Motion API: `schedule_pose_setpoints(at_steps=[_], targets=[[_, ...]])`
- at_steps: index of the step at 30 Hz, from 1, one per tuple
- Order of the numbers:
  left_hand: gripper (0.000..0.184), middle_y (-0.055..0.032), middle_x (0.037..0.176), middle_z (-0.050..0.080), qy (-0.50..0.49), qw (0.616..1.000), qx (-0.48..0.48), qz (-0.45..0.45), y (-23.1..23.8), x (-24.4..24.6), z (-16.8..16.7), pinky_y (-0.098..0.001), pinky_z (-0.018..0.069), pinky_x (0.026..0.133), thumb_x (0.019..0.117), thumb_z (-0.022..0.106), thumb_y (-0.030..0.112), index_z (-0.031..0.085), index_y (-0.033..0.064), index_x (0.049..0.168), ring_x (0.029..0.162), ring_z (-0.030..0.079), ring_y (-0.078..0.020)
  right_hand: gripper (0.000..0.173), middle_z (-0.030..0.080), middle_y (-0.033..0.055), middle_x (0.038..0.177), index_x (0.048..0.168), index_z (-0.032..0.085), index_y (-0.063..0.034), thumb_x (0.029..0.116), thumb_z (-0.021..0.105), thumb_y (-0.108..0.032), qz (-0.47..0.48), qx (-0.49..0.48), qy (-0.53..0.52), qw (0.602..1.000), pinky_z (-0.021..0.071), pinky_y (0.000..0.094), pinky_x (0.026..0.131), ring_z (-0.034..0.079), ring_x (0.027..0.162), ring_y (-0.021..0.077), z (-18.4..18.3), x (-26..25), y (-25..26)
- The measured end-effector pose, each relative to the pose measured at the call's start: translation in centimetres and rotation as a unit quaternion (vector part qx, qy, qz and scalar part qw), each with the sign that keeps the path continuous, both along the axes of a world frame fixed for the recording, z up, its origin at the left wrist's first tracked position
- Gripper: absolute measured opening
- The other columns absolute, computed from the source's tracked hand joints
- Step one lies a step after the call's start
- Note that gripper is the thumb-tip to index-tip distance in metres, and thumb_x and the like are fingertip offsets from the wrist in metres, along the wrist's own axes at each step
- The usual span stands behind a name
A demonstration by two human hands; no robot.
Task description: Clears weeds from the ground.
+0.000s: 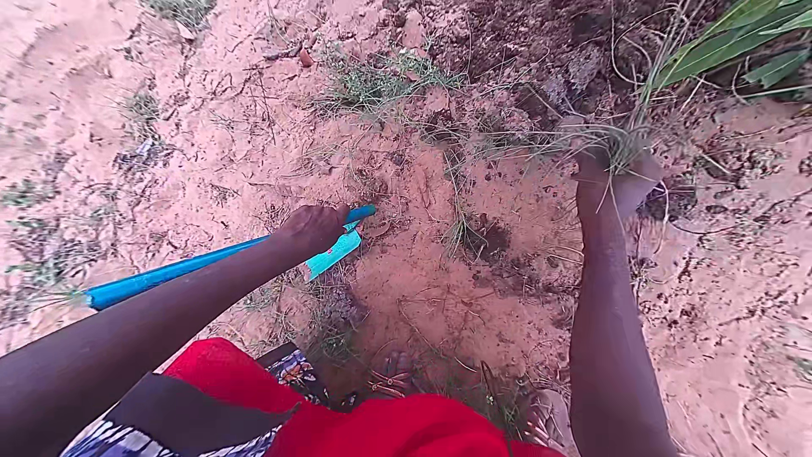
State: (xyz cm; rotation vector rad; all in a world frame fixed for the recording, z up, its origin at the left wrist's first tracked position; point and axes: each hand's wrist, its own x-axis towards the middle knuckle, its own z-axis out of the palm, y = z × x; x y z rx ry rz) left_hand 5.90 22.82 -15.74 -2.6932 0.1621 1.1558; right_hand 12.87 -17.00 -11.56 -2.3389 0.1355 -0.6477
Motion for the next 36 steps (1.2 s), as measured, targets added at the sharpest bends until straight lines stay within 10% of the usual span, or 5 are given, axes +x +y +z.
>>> schedule_pose_setpoints(at_steps=[3,12,25,29,36], targets=[[0.04,-0.0257,0.114,0.068,0.027,0.999,-0.005,0.017,-0.5,0.3,1.2,-0.0606,0.0523,0.09,0.1095,0.049,0.033,0.051,0.0036,0.137,0.109,0.068,-0.0457,0.047,0.064,0.0313,0.127,0.136,0.063,-0.0049,0.0985,0.067,-0.033,0.099,-0.195,0.268,0.938,0.0448,0.0707,0.097,0.061,0.121,0.0503,2.6,7.6,4.4],[0.044,-0.0282,0.118,0.067,0.03,0.999,-0.01,0.026,-0.1,0.7,0.7,-0.0631,0.0512,0.094,0.1089,0.049,0.035,0.049,0.0024,0.139,0.114,0.066,-0.0477,0.054,0.059,0.0268,0.137,0.149,0.051,-0.0108,0.0964,0.06,0.001,0.241,-0.428,0.372,0.788,0.0545,0.0638,0.081,0.066,0.107,0.0494,-1.8,9.5,8.8],[0.041,-0.0295,0.117,0.066,0.037,0.998,-0.034,0.026,0.1,0.8,1.4,-0.0638,0.0503,0.094,0.1095,0.048,0.032,0.049,0.0006,0.137,0.114,0.065,-0.049,0.059,0.055,0.0405,0.134,0.135,0.056,0.0088,0.0951,0.072,-0.032,-0.057,-0.221,0.184,0.956,0.038,0.0742,0.104,0.051,0.129,0.0582,12.3,15.6,-4.8],[0.04,-0.0295,0.117,0.066,0.041,0.998,-0.043,0.029,0.1,0.9,1.5,-0.063,0.0508,0.093,0.1096,0.048,0.03,0.05,0.0001,0.136,0.114,0.065,-0.049,0.025,0.065,0.0365,0.106,0.109,0.066,0.0093,0.0977,0.067,-0.012,0.062,-0.204,0.292,0.932,0.0442,0.0729,0.088,0.062,0.105,0.0543,6.9,10.4,-2.3],[0.039,-0.028,0.115,0.067,0.037,0.998,-0.046,0.023,0.4,1.1,1.2,-0.062,0.0514,0.091,0.1093,0.049,0.031,0.052,0.0007,0.135,0.112,0.066,-0.0471,0.072,0.041,0.0232,0.16,0.161,0.035,-0.0117,0.0944,0.055,0.006,0.14,-0.305,0.314,0.888,0.0513,0.0721,0.085,0.064,0.115,0.0539,-6.5,6.4,2.4]])
